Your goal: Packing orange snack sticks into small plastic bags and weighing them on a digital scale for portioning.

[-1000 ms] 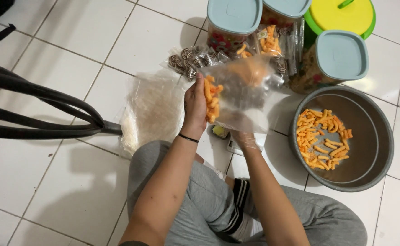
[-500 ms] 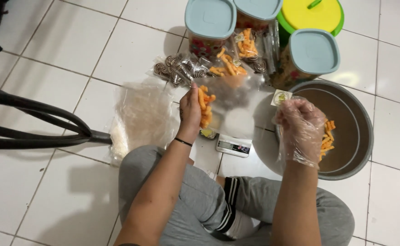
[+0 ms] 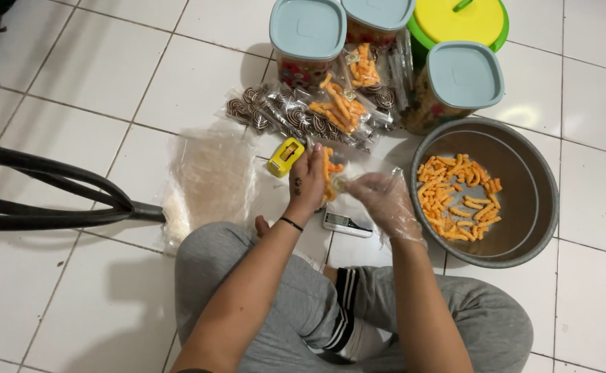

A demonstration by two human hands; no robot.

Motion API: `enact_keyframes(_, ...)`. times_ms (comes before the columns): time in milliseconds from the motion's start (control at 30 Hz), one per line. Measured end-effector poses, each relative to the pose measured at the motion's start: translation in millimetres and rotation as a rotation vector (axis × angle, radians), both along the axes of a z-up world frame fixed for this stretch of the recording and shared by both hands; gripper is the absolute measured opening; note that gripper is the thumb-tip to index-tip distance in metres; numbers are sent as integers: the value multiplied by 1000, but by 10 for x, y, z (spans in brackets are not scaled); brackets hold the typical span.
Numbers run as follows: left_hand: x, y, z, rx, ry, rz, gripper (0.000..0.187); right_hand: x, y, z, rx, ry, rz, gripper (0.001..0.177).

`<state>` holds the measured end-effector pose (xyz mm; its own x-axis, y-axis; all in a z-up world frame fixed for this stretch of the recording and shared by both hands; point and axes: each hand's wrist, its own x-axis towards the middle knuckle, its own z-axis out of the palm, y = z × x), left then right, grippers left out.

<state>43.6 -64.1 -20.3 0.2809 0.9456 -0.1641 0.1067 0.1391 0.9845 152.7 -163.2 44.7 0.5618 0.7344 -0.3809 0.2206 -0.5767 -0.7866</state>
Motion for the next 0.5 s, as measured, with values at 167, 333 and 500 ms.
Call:
enact_keyframes(167, 5, 40, -8, 35, 94, -8, 57, 87, 7, -293, 121, 3, -7, 40)
enact_keyframes(333, 11, 53, -33, 35, 133, -23, 59, 90, 46, -494, 174, 58, -111, 35)
enact_keyframes(500, 22, 17, -41, 37, 134, -61, 65, -105, 87, -275, 82, -2, -42, 25)
